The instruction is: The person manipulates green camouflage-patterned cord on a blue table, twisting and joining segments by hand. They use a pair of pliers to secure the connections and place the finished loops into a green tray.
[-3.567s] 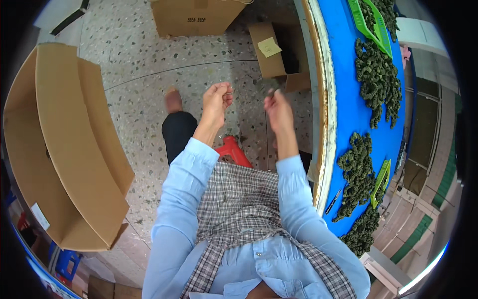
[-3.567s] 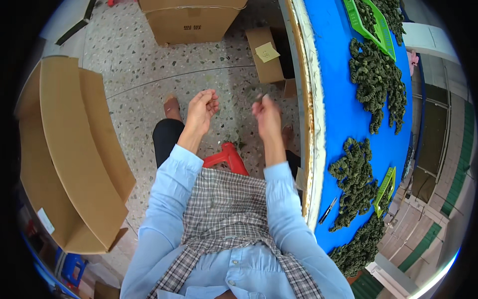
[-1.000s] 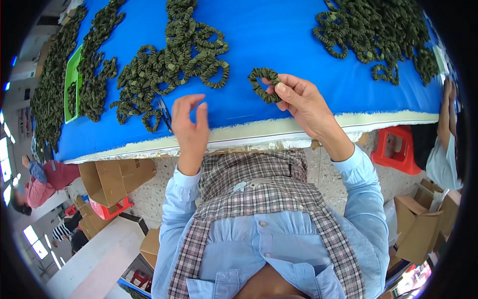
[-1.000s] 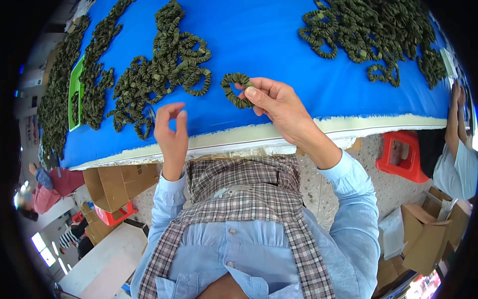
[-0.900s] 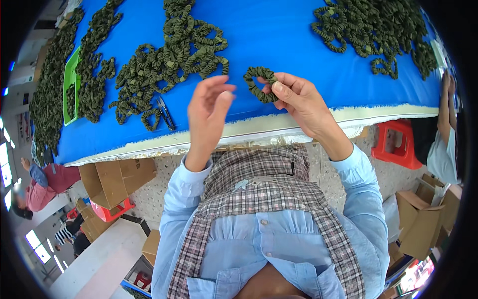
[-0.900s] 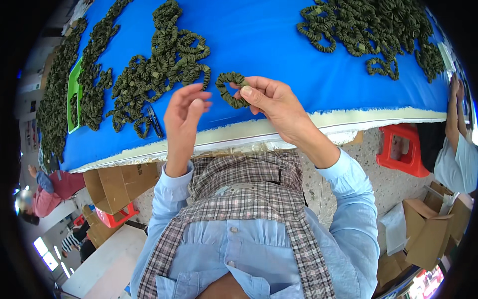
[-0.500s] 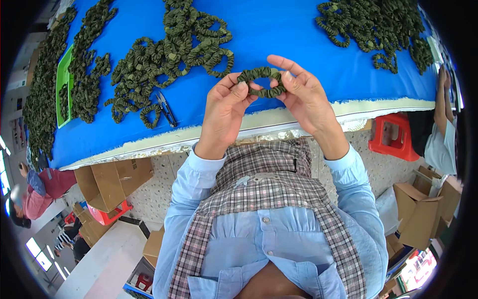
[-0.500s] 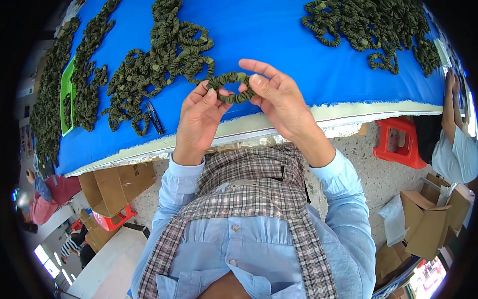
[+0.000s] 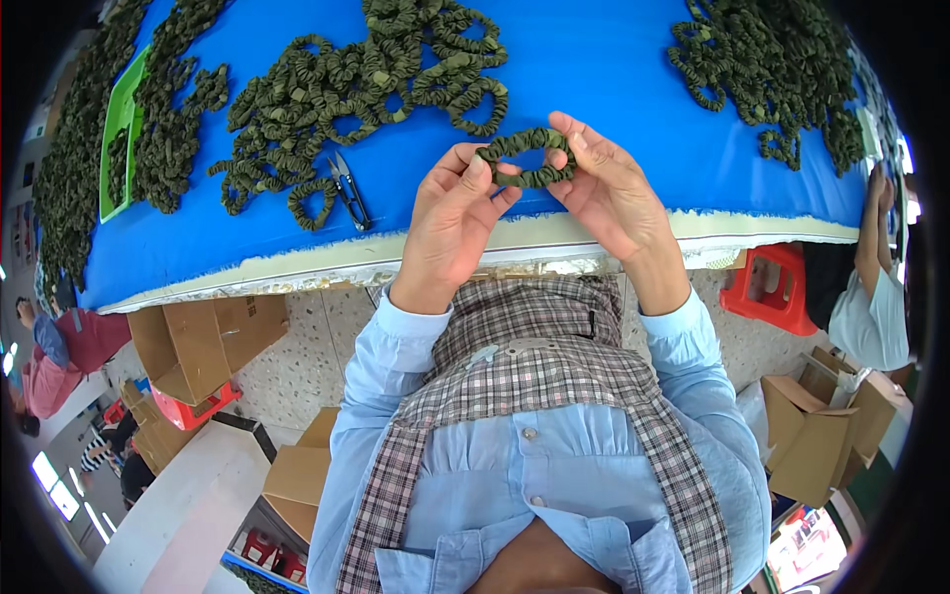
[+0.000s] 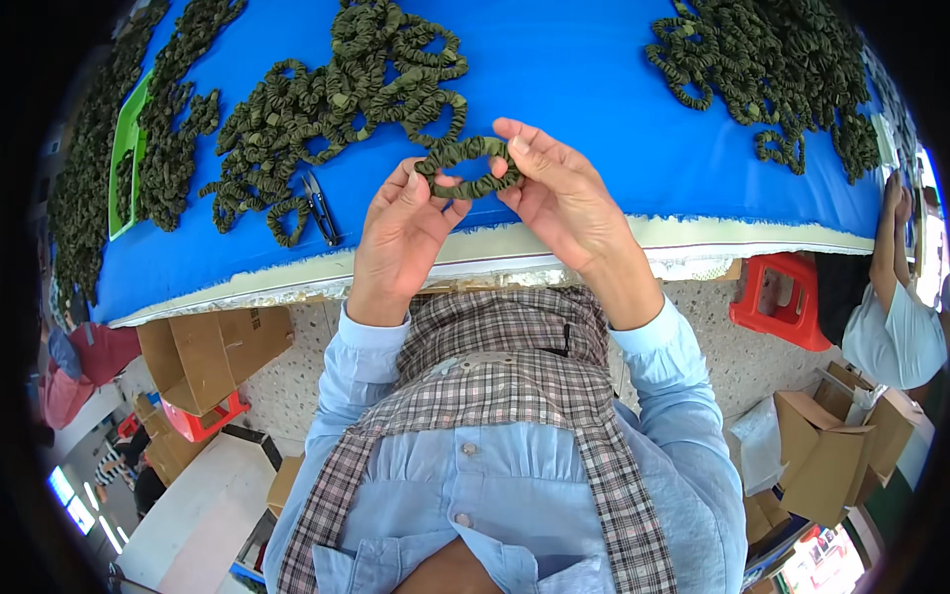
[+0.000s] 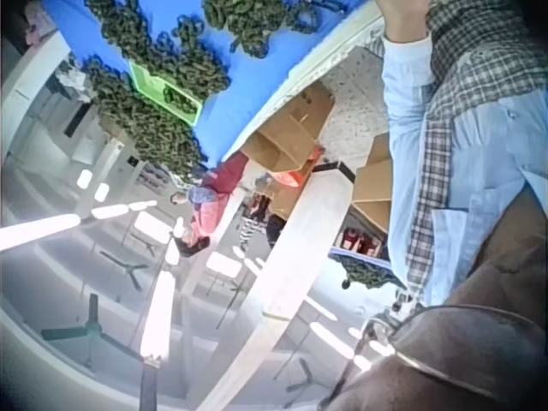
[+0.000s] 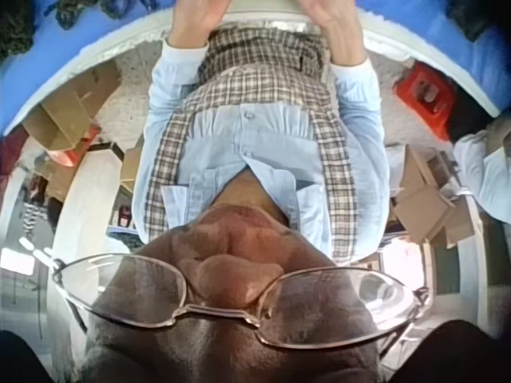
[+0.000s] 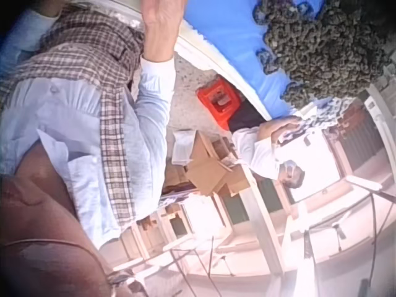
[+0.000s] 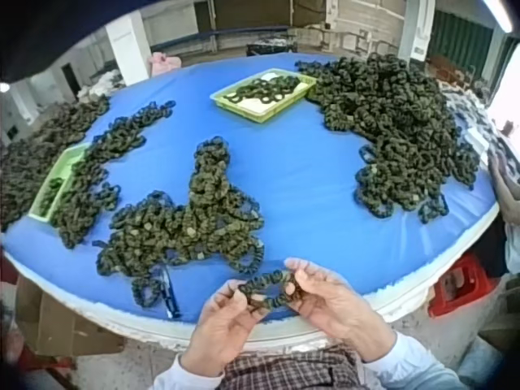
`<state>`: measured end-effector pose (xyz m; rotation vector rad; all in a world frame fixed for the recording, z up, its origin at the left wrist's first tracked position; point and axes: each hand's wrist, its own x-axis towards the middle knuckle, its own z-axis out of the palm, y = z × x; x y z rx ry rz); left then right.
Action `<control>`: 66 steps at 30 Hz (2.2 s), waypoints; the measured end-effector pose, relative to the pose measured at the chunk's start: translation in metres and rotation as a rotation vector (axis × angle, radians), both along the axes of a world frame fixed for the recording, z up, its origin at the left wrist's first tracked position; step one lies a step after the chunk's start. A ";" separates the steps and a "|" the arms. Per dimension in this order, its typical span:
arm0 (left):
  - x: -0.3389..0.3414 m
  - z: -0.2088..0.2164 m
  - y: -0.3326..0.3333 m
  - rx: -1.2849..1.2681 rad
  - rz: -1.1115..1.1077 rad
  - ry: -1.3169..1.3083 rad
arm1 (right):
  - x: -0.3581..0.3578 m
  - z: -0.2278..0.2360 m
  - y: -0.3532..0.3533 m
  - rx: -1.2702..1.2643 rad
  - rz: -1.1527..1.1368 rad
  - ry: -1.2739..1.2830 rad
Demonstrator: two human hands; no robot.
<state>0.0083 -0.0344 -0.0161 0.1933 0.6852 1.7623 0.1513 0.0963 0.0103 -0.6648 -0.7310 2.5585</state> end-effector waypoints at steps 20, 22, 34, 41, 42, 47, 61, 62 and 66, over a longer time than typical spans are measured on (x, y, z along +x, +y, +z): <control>0.010 0.007 -0.004 0.024 0.032 0.043 | -0.010 -0.013 -0.018 -0.015 0.027 -0.087; 0.010 0.006 -0.002 -0.010 0.041 0.025 | -0.010 -0.009 -0.018 -0.019 0.007 -0.086; 0.007 0.004 0.002 -0.022 0.051 -0.103 | -0.008 -0.012 -0.010 -0.079 0.013 0.007; 0.007 0.002 0.005 -0.037 0.034 -0.149 | -0.011 -0.007 -0.010 0.034 0.027 0.022; 0.006 0.003 0.005 -0.021 0.024 -0.135 | -0.011 -0.005 -0.010 0.067 0.039 0.015; 0.001 0.026 0.009 -0.058 -0.077 0.152 | -0.006 0.002 -0.009 0.304 0.126 -0.026; -0.001 0.023 0.017 -0.034 -0.146 0.352 | -0.002 0.010 0.004 0.436 0.223 -0.090; -0.002 0.024 0.017 -0.051 -0.168 0.318 | -0.002 0.010 0.004 0.396 0.217 -0.092; -0.004 0.026 0.020 -0.074 -0.099 0.469 | -0.004 0.012 0.002 0.262 0.202 -0.074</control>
